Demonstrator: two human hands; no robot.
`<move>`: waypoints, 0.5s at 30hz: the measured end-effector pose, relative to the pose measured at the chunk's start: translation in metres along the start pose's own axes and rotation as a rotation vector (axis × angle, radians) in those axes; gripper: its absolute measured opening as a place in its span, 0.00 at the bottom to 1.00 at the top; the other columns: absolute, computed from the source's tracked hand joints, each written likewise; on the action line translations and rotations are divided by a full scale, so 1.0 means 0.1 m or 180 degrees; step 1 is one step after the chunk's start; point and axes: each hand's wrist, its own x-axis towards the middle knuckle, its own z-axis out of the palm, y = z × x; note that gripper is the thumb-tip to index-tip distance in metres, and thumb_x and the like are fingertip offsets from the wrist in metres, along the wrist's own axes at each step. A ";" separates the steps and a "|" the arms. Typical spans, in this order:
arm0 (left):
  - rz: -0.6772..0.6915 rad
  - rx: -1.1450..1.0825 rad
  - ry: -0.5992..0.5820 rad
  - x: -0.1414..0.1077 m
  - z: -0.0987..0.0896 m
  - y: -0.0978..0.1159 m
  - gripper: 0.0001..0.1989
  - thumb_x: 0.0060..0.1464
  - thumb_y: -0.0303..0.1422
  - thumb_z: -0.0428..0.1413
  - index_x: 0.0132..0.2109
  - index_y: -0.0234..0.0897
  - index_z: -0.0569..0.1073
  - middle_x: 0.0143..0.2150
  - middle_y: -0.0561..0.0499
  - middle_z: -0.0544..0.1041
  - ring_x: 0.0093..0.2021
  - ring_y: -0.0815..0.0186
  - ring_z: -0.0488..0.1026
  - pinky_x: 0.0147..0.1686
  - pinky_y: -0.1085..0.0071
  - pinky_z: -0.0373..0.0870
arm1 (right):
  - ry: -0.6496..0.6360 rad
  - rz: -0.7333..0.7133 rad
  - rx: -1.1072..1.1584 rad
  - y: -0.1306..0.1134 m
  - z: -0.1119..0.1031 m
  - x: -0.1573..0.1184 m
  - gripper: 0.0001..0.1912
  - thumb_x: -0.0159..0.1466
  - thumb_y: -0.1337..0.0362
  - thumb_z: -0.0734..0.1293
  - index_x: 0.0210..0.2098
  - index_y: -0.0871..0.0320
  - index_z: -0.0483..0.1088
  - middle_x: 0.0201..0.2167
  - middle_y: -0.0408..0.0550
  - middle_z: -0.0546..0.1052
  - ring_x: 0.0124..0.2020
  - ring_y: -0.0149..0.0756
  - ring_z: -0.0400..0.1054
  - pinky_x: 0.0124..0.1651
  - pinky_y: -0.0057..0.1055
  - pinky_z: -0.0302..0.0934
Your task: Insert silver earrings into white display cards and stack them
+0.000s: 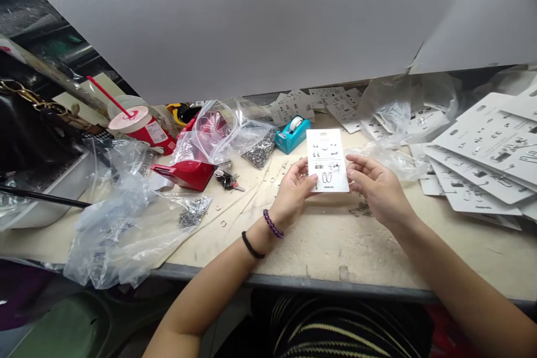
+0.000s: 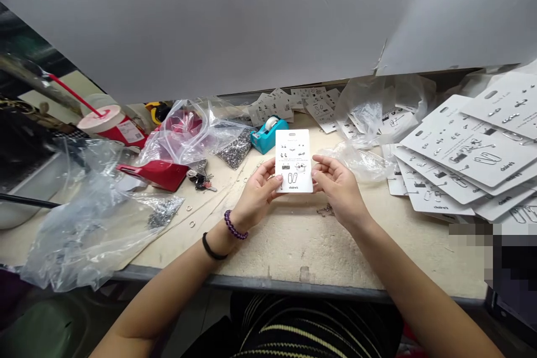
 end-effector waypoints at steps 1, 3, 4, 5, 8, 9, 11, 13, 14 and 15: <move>0.0005 -0.0010 -0.0016 0.00 0.00 0.00 0.26 0.45 0.33 0.61 0.52 0.37 0.63 0.53 0.43 0.66 0.48 0.59 0.68 0.38 0.69 0.71 | 0.0019 -0.0010 0.0034 0.01 0.01 0.00 0.20 0.52 0.61 0.67 0.44 0.58 0.65 0.33 0.46 0.69 0.32 0.32 0.67 0.28 0.28 0.68; 0.0029 -0.0044 -0.0043 0.01 -0.01 -0.01 0.27 0.44 0.33 0.62 0.52 0.36 0.63 0.53 0.43 0.66 0.47 0.60 0.68 0.38 0.68 0.71 | -0.0024 0.0038 0.0132 0.02 0.01 0.00 0.21 0.50 0.63 0.68 0.44 0.58 0.66 0.34 0.46 0.70 0.35 0.33 0.68 0.33 0.30 0.69; 0.0045 -0.0062 -0.0038 0.01 -0.01 -0.02 0.27 0.43 0.33 0.62 0.51 0.36 0.64 0.52 0.43 0.67 0.47 0.60 0.69 0.38 0.68 0.71 | -0.0062 0.0045 0.0184 0.03 0.02 0.00 0.21 0.50 0.64 0.69 0.44 0.58 0.66 0.35 0.46 0.70 0.35 0.33 0.68 0.35 0.31 0.69; 0.0056 -0.0076 -0.0024 0.02 -0.02 -0.02 0.27 0.43 0.33 0.63 0.51 0.36 0.64 0.51 0.43 0.68 0.46 0.61 0.69 0.38 0.68 0.71 | -0.0094 0.0002 0.0223 0.04 0.02 0.00 0.21 0.49 0.64 0.69 0.44 0.58 0.67 0.34 0.46 0.71 0.36 0.33 0.68 0.37 0.31 0.69; 0.0056 -0.0049 0.0051 0.04 -0.06 0.00 0.24 0.43 0.33 0.62 0.48 0.35 0.66 0.48 0.44 0.71 0.43 0.63 0.70 0.38 0.68 0.71 | -0.0245 -0.0435 0.0157 0.04 0.06 0.01 0.19 0.51 0.65 0.69 0.43 0.59 0.68 0.35 0.46 0.72 0.38 0.32 0.68 0.42 0.32 0.68; 0.0053 -0.0029 0.0069 0.05 -0.08 0.02 0.22 0.43 0.33 0.62 0.47 0.35 0.67 0.47 0.45 0.71 0.43 0.63 0.70 0.38 0.68 0.70 | -0.0364 -0.0618 0.0069 0.01 0.08 0.02 0.18 0.53 0.65 0.68 0.44 0.59 0.68 0.36 0.46 0.72 0.38 0.32 0.68 0.43 0.33 0.68; 0.0076 -0.0025 0.0085 0.06 -0.14 0.08 0.19 0.44 0.32 0.62 0.44 0.36 0.69 0.46 0.46 0.72 0.44 0.63 0.70 0.38 0.69 0.70 | -0.0702 -0.0918 -0.0154 -0.07 0.12 0.04 0.17 0.55 0.64 0.67 0.44 0.59 0.68 0.38 0.48 0.73 0.38 0.33 0.68 0.42 0.34 0.68; 0.0135 -0.0103 0.0101 0.09 -0.23 0.16 0.15 0.44 0.30 0.61 0.42 0.37 0.70 0.46 0.48 0.72 0.44 0.65 0.69 0.39 0.70 0.69 | -0.0969 -0.1085 -0.0430 -0.18 0.16 0.09 0.16 0.57 0.64 0.66 0.44 0.60 0.68 0.39 0.49 0.73 0.38 0.33 0.68 0.40 0.35 0.68; 0.0162 -0.0165 0.0119 0.10 -0.27 0.19 0.14 0.44 0.30 0.61 0.41 0.38 0.70 0.46 0.49 0.72 0.43 0.66 0.69 0.39 0.70 0.69 | -0.1006 -0.1143 -0.0599 -0.23 0.17 0.12 0.15 0.58 0.63 0.65 0.44 0.60 0.68 0.39 0.50 0.73 0.37 0.34 0.69 0.39 0.35 0.68; 0.0188 -0.0237 0.0152 0.12 -0.32 0.23 0.13 0.44 0.29 0.61 0.40 0.39 0.71 0.45 0.51 0.72 0.42 0.68 0.70 0.39 0.71 0.69 | -0.0975 -0.1191 -0.0812 -0.28 0.17 0.16 0.15 0.58 0.62 0.64 0.44 0.61 0.68 0.39 0.51 0.73 0.36 0.34 0.69 0.39 0.35 0.68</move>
